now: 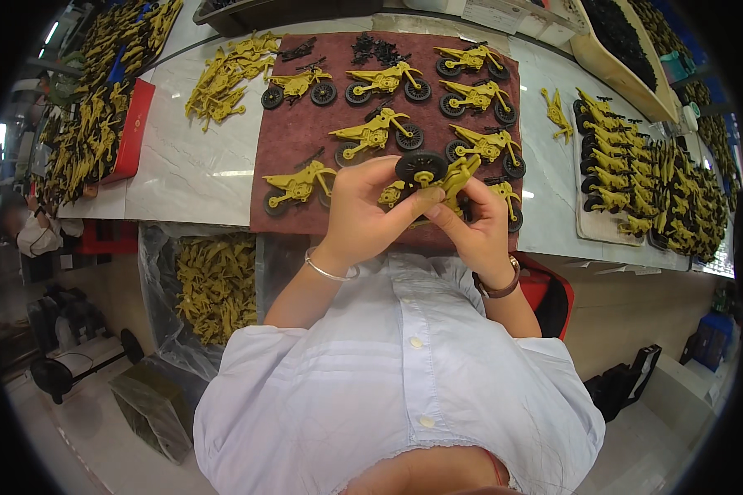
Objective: The person is manually assembling small toy motorcycle components at a manufacturing workstation.
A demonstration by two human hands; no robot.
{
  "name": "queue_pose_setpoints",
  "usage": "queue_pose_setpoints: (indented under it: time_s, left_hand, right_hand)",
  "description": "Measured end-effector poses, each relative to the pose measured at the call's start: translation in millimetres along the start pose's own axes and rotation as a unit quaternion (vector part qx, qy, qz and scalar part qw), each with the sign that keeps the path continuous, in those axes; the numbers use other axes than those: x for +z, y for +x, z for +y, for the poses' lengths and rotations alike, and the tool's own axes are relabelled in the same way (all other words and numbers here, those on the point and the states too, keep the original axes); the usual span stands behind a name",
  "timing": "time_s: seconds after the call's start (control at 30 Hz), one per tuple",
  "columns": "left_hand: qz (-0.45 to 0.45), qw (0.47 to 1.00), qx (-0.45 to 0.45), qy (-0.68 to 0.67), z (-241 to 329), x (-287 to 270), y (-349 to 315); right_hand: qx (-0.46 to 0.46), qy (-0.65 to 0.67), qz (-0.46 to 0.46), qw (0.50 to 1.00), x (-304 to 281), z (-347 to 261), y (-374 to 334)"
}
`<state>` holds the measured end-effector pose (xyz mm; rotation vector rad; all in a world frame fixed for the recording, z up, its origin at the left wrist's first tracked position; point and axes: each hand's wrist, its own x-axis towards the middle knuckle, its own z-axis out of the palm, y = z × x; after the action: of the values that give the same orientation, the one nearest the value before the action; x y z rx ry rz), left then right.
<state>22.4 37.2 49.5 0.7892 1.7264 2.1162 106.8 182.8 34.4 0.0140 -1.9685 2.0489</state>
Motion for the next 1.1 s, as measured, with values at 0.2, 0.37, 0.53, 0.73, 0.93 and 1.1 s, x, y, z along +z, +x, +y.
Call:
queue_pose_setpoints:
  time_s: [0.2, 0.37, 0.53, 0.73, 0.93, 1.1]
  left_hand:
    - [-0.012, 0.999, 0.018, 0.034, 7.1, 0.5, -0.9]
    - [0.053, 0.996, 0.051, -0.044, 25.9, 16.4, 2.1]
    - [-0.035, 0.988, 0.118, 0.092, 17.0, 6.9, -0.2]
    - [-0.021, 0.977, 0.176, 0.117, 13.9, 7.5, -1.0]
    - [-0.006, 0.996, 0.089, 0.000, 11.1, 5.7, -1.8]
    - [0.044, 0.976, -0.047, -0.210, -2.0, -14.7, -2.2]
  right_hand:
    - [-0.008, -0.016, -0.010, 1.000, 0.3, -9.6, 0.3]
    - [-0.056, -0.092, -0.045, 0.993, -7.3, -5.8, 0.9]
    - [-0.084, -0.125, -0.052, 0.987, -5.5, -1.0, 0.4]
    - [-0.080, -0.114, -0.061, 0.988, -3.9, -0.1, -2.0]
    - [-0.039, -0.117, -0.055, 0.991, -5.5, -4.6, -0.2]
    - [0.015, 0.104, 0.016, 0.994, -11.7, -4.3, 2.4]
